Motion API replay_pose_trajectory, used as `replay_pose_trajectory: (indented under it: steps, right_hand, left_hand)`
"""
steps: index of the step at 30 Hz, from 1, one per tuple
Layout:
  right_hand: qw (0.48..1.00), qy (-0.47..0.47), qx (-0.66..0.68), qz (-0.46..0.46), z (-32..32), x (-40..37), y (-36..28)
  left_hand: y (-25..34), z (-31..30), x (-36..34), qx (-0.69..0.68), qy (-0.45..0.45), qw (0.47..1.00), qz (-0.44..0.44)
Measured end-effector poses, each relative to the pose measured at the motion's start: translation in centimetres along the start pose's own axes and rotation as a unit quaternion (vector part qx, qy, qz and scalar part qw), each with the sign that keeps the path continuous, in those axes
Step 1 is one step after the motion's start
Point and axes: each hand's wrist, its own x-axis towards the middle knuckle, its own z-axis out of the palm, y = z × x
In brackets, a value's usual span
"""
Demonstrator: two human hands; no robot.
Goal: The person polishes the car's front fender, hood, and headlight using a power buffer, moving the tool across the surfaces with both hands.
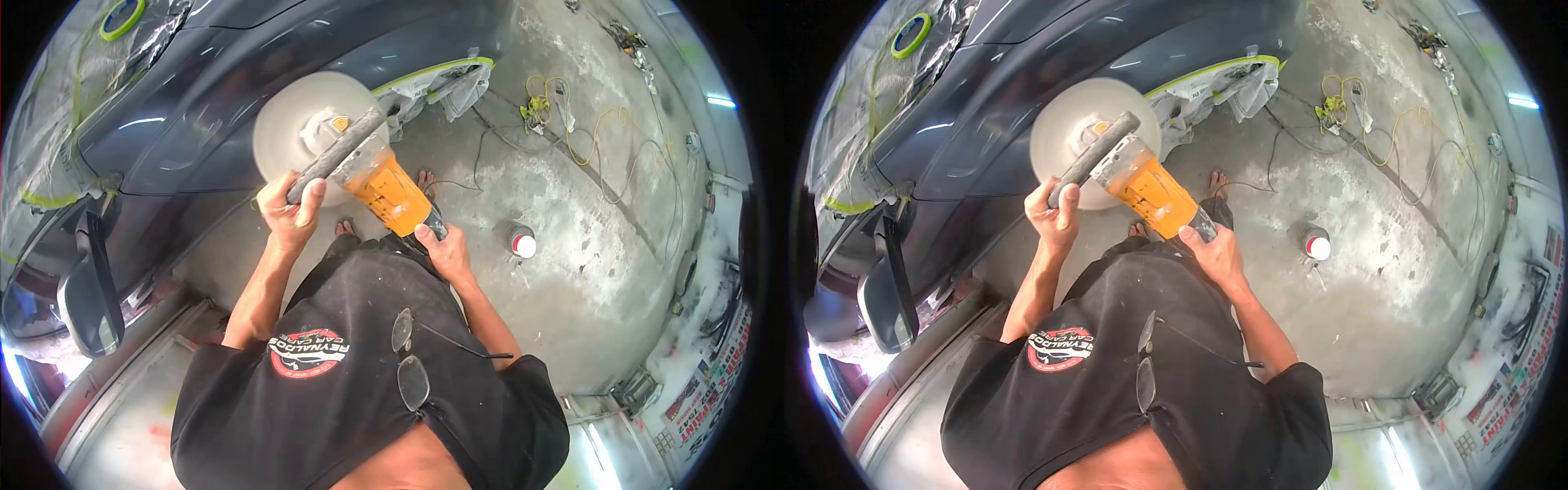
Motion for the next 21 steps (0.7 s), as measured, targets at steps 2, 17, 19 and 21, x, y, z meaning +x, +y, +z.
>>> replay_pose_trajectory:
  steps: [2,17,19,21]
  right_hand:
    - [0.997,-0.003,0.068,0.048,-1.9,1.3,2.0]
    - [0.947,0.165,0.249,0.119,-16.3,15.8,2.4]
    - [0.943,0.173,0.258,0.117,-16.2,16.0,2.5]
    - [0.948,0.165,0.247,0.117,-15.3,14.9,2.5]
  left_hand:
    - [1.1,3.3,3.0,0.0,-0.036,0.999,0.026]
    - [5.8,32.9,23.1,-0.03,-0.223,0.972,0.069]
    - [6.7,32.3,22.8,-0.007,-0.231,0.97,0.075]
    - [7.4,30.8,21.8,-0.014,-0.213,0.974,0.081]
